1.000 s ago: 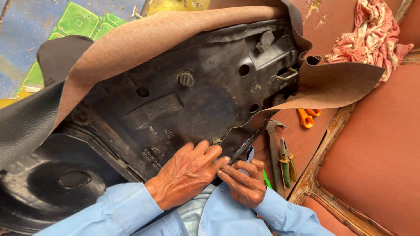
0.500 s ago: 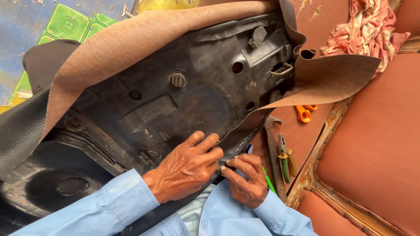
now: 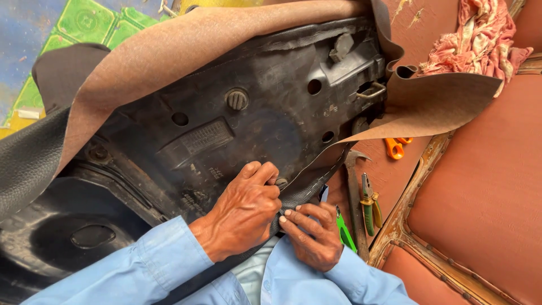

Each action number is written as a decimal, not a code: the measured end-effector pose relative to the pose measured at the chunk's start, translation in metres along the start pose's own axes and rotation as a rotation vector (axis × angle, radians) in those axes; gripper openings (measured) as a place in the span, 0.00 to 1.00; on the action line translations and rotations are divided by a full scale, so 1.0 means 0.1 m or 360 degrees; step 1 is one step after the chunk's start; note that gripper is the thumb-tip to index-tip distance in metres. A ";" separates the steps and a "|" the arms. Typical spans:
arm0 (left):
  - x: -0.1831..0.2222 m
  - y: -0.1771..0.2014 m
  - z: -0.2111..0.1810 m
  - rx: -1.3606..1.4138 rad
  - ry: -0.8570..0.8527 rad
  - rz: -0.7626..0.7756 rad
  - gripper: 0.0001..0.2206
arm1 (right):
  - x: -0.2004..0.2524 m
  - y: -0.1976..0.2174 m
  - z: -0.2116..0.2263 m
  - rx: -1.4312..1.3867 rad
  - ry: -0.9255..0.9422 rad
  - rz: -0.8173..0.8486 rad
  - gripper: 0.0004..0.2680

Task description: The person staples black vinyl upholstery onto the underside of a seat frame using a handheld staple gun. They repeatedly pull the fabric taut, position it, and drive staples along the edge to secure it.

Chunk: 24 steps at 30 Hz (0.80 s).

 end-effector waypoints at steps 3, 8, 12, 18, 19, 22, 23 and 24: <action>-0.03 0.05 -0.01 -0.0041 0.0035 -0.0033 0.02 | -0.04 0.01 -0.02 -0.0011 0.0104 0.0021 0.12; -0.11 0.00 -0.04 -0.0174 0.0158 0.0186 0.06 | -0.09 0.01 -0.07 0.0064 0.0219 0.0141 0.12; -0.16 -0.18 -0.05 -0.0336 0.0279 0.0570 0.06 | -0.08 0.01 -0.11 0.0058 0.0330 0.0185 0.13; -0.18 0.00 -0.06 -0.0103 0.0281 0.0158 0.05 | -0.03 0.02 -0.17 0.0025 0.0399 0.0174 0.14; -0.18 -0.07 -0.03 -0.0154 0.0328 0.0268 0.05 | -0.03 0.02 -0.18 0.0036 0.0393 0.0166 0.13; -0.17 -0.20 0.07 -0.0259 0.0448 0.0487 0.04 | -0.04 0.02 -0.16 0.0051 0.0360 0.0129 0.12; -0.18 -0.20 0.09 -0.0264 0.0463 0.0489 0.04 | -0.06 0.01 -0.16 0.0050 0.0338 0.0103 0.12; -0.17 -0.22 0.08 -0.0260 0.0483 0.0496 0.04 | -0.05 0.03 -0.14 0.0045 0.0309 0.0086 0.13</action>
Point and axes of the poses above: each hand's wrist, its own x-axis away from the middle knuckle, its own y-axis out of the back of the hand, z = x × y, the point moved 7 cm from there along -x, towards the middle knuckle, and after that the axes turned 8 degrees about -z, right-handed, at the moved point
